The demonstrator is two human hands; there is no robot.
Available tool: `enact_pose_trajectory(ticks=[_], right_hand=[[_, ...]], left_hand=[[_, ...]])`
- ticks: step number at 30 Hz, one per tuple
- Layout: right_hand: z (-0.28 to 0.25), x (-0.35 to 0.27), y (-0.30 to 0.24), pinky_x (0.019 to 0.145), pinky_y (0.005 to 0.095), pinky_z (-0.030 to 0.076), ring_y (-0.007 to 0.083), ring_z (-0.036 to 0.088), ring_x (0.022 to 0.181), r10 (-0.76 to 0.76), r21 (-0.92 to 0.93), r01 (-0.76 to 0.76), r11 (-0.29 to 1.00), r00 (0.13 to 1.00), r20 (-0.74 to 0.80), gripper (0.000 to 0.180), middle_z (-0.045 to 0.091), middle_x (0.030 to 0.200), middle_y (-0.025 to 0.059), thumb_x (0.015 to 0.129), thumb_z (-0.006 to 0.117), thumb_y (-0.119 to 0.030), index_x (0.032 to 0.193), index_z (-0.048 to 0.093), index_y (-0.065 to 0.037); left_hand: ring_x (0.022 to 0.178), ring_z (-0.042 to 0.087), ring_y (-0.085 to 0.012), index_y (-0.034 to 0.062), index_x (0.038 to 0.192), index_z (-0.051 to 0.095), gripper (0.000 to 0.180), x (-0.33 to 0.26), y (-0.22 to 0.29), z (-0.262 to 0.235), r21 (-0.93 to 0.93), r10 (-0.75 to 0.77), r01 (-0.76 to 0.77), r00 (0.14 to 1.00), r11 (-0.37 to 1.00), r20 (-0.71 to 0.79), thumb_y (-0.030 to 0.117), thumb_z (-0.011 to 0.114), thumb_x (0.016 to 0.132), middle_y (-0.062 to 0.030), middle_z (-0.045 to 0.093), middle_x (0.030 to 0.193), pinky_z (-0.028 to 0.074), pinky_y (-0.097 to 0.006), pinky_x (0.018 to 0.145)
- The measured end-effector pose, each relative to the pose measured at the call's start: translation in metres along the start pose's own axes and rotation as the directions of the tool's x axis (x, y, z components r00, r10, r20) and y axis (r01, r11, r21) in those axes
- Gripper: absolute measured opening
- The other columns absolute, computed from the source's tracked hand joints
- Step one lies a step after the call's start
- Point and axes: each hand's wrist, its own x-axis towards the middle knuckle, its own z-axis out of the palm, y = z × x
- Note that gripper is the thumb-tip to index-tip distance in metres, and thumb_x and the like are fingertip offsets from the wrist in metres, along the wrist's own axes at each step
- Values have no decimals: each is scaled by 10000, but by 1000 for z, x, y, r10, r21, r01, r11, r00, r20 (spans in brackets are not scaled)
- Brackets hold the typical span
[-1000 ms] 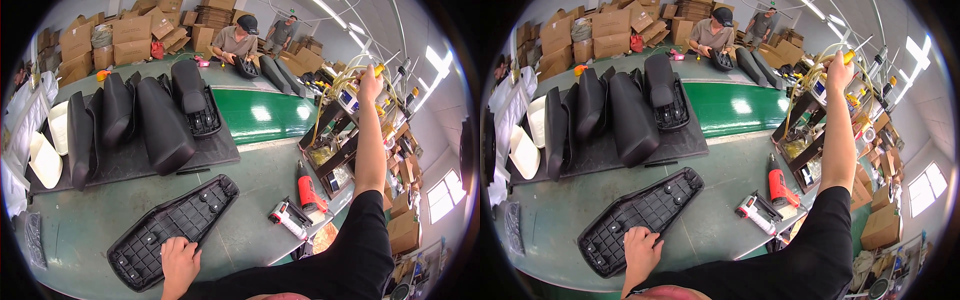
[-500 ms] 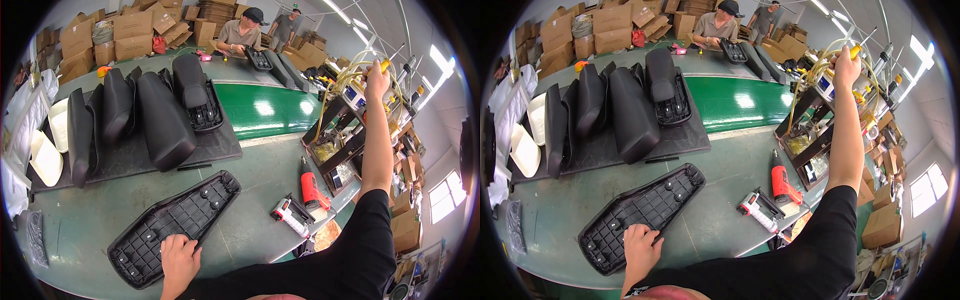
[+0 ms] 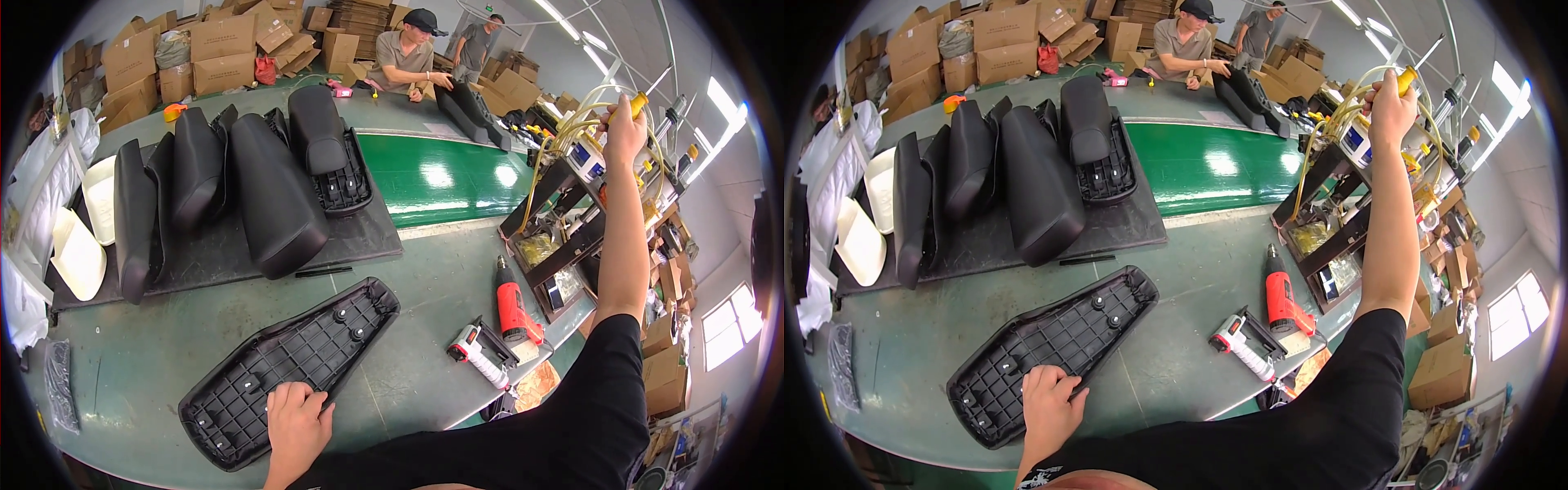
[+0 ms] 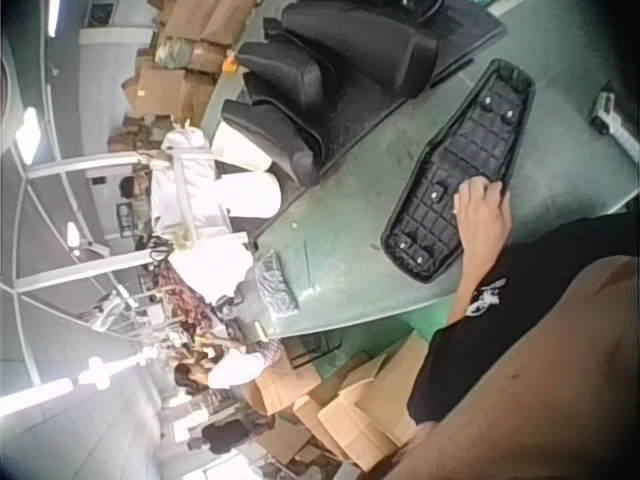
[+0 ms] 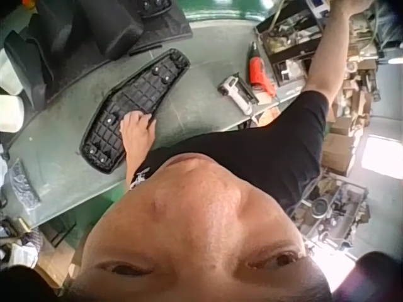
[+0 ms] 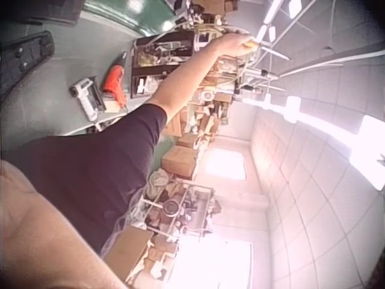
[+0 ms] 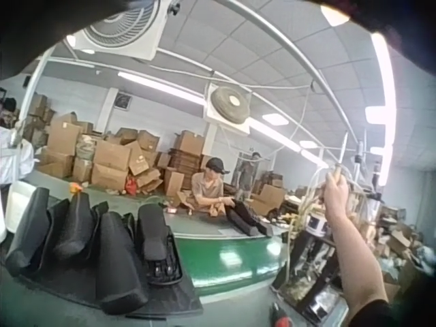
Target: Assembling seat covers onto plastic bases using a screwdriver and pneumatic stapler.
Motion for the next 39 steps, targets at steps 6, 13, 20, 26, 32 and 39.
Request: enact_pose_trajectory(ticks=[6,13,20,26,32,39], right_hand=[[-15,-42,-8,500,308,485,153,603,588,-34,9,34,999,998,53,258,640,813,90,1083,643,-259,1012,547,-30],[-71,-322,-36,532,298,524,151,633,562,439,-321,-329,888,814,379,135,623,712,32,1046,657,-169,1028,579,-59],[-140,-528,-36,645,306,567,126,703,704,702,-367,-649,667,383,600,196,691,843,33,1032,717,-111,1141,569,-46],[-142,-553,-11,645,279,568,101,686,726,617,-390,-571,722,279,736,214,676,894,31,1056,687,-81,1210,548,-30],[-139,-555,-4,617,272,553,91,677,714,607,-368,-581,726,292,739,228,674,878,17,1056,691,-90,1223,551,-25],[-141,-559,-5,617,274,557,93,674,705,613,-382,-573,725,286,736,239,676,898,25,1054,689,-86,1237,551,-18]], left_hand=[[983,600,-280,73,944,763,254,5,3,3,-5,-8,8,1000,1000,14,126,895,733,-51,604,962,443,-428,861],[970,598,-289,80,946,764,263,4,3,6,-3,-38,38,999,999,18,129,893,722,-55,607,947,437,-441,852],[966,583,-309,99,935,743,268,5,9,3,78,-31,29,999,997,30,149,884,712,-58,585,938,430,-463,842],[961,575,-309,100,952,744,274,14,8,7,80,-49,45,997,996,54,155,882,721,-60,585,942,424,-457,837],[977,581,-308,100,954,744,277,12,11,8,106,-41,35,997,994,60,156,881,720,-62,595,957,424,-457,842],[984,583,-308,102,953,747,273,13,12,6,100,-48,42,997,994,56,157,877,719,-60,595,956,425,-461,853]])
